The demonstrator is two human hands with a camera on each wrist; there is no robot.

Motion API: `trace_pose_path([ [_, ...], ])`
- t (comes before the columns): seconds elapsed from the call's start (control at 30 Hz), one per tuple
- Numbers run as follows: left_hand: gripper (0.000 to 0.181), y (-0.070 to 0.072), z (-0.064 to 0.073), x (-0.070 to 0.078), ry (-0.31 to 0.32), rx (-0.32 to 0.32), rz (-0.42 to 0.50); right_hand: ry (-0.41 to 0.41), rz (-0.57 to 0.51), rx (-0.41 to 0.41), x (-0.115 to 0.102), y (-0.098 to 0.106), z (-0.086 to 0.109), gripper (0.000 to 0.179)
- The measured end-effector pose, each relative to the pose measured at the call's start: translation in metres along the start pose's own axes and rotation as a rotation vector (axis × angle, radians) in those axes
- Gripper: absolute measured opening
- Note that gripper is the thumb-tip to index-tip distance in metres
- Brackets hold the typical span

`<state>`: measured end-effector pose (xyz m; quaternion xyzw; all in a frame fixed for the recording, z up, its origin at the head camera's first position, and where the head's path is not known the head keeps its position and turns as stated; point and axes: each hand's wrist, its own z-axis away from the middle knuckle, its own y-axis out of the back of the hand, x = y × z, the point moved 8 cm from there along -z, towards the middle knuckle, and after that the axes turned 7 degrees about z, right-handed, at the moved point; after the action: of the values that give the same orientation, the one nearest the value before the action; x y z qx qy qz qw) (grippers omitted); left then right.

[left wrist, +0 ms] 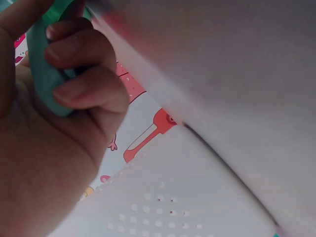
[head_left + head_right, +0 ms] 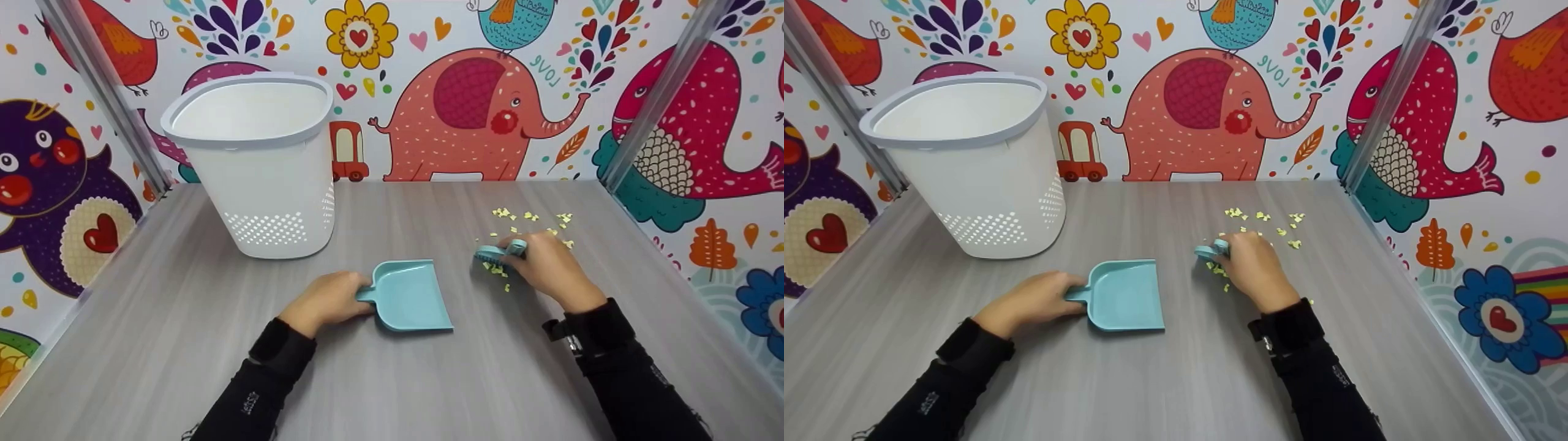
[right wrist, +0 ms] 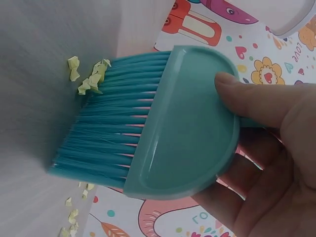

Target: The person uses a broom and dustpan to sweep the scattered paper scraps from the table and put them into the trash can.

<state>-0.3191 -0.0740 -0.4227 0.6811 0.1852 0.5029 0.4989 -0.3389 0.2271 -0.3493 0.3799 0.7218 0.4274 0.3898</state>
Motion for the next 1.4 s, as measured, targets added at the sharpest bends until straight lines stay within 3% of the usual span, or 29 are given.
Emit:
trace_pose_path([
  [0.67,0.037,0.0,0.001,-0.001,0.002,-0.003,0.023,0.01,-0.075,-0.115,-0.02,0.0,0.005,0.023],
  [0.9,0.038,0.0,0.001,-0.001,-0.002,-0.002,0.024,0.001,-0.084,-0.095,-0.025,0.009,0.007,0.027],
  [1.2,0.038,0.001,0.001,0.002,-0.023,0.012,0.03,-0.04,0.0,-0.021,-0.011,0.024,0.006,0.026],
  [1.4,0.038,0.0,0.002,0.001,-0.008,0.006,0.022,-0.154,0.076,0.008,0.012,0.025,0.007,0.011],
])
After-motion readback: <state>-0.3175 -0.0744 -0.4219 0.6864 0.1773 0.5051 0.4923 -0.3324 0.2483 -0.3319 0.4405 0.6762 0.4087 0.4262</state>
